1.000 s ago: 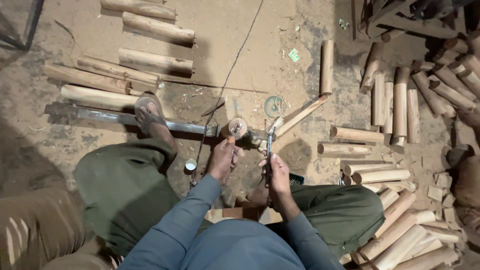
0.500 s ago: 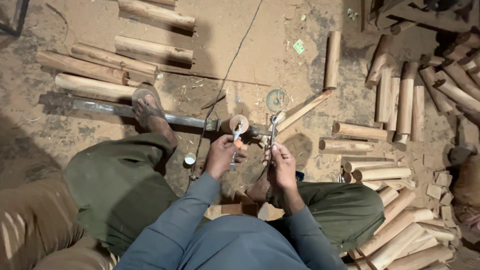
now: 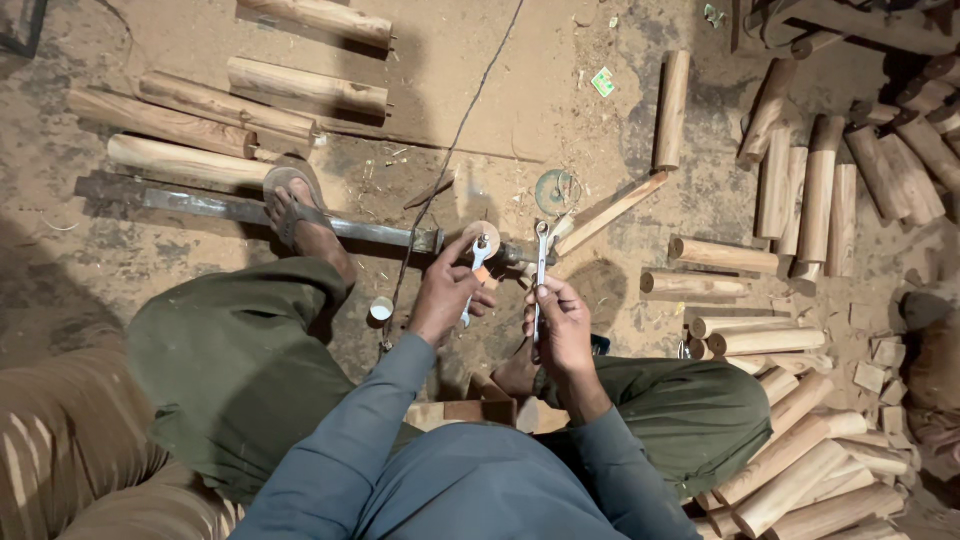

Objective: The person sits on the floor and uses a wrench to tighten a metal clamp on a small cylindrical wooden piece. They repeatedly adjust the clamp, insert the wood, and tighten it, then remove the wood and repeat the process with another piece.

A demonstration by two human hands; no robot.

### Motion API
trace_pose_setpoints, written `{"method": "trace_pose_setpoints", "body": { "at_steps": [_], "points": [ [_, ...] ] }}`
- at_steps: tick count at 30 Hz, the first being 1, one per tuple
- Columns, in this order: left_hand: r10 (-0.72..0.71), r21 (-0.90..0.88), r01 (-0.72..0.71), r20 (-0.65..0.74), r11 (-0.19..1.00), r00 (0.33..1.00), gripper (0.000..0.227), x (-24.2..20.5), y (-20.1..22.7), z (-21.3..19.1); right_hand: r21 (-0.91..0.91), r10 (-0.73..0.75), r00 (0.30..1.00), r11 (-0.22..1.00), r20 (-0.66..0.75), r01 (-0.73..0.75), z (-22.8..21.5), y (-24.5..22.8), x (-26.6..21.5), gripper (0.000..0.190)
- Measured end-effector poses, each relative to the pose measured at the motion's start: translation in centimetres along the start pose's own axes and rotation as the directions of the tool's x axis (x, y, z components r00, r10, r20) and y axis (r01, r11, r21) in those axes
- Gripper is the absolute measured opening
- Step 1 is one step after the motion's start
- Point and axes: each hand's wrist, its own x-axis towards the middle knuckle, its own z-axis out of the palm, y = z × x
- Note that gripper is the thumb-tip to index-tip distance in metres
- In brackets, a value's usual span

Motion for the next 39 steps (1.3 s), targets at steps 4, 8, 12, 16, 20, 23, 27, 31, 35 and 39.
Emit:
{"method": "trace_pose_setpoints", "body": {
  "at_steps": [4,8,12,16,20,23,27,31,35,39],
  "points": [
    [0.018,-0.052,-0.017,0.035,0.998,0.999,0.075,0.5,-0.4,0.0,0.014,0.008,1.000,1.000,0.011,-0.008,-0.1,0.3,-0.2,0.022],
    [0.040,-0.107,-0.034,0.059,0.994,0.997,0.073,0.9,-0.2,0.2,-0.106,0.018,0.999,0.994,0.041,-0.014,-0.2,-0.1,-0.3,0.024],
    [0.063,-0.041,-0.061,0.049,0.997,0.997,0.071,0.7,0.0,0.1,-0.446,-0.004,0.985,0.891,0.173,0.082,0.1,-2.5,0.3,0.025],
    [0.072,-0.057,-0.069,0.041,0.996,0.997,0.067,0.9,0.1,0.4,-0.802,0.079,0.973,0.582,0.219,0.133,1.1,-5.7,1.7,0.031],
    [0.119,-0.088,-0.115,0.044,0.989,0.992,0.065,1.2,-0.1,0.6,-0.877,0.102,0.940,0.404,0.326,0.260,2.0,-8.1,3.5,0.026],
    [0.050,-0.049,-0.051,-0.014,0.997,0.999,0.065,1.3,-0.3,0.7,-0.941,0.171,0.929,0.142,0.329,0.307,2.2,-10.0,5.5,0.024],
    [0.061,-0.091,-0.063,-0.016,0.994,0.998,0.059,1.5,-0.6,1.2,-0.914,0.206,0.898,0.208,0.389,0.348,1.9,-11.1,6.0,0.019],
    [0.122,-0.135,-0.137,-0.110,0.981,0.986,0.042,1.8,-1.4,2.1,-0.537,0.393,0.883,0.817,0.255,-0.208,3.1,-6.5,2.4,0.035],
    [0.095,-0.314,-0.127,-0.112,0.941,0.989,0.032,1.7,-2.2,3.0,-0.133,0.194,0.940,0.978,0.281,-0.163,3.5,-1.8,-0.3,0.023],
    [0.146,-0.165,-0.167,-0.134,0.972,0.980,0.038,1.5,-1.8,2.4,-0.362,0.114,0.955,0.932,0.274,-0.007,2.3,-2.9,0.4,0.020]
  ]
}}
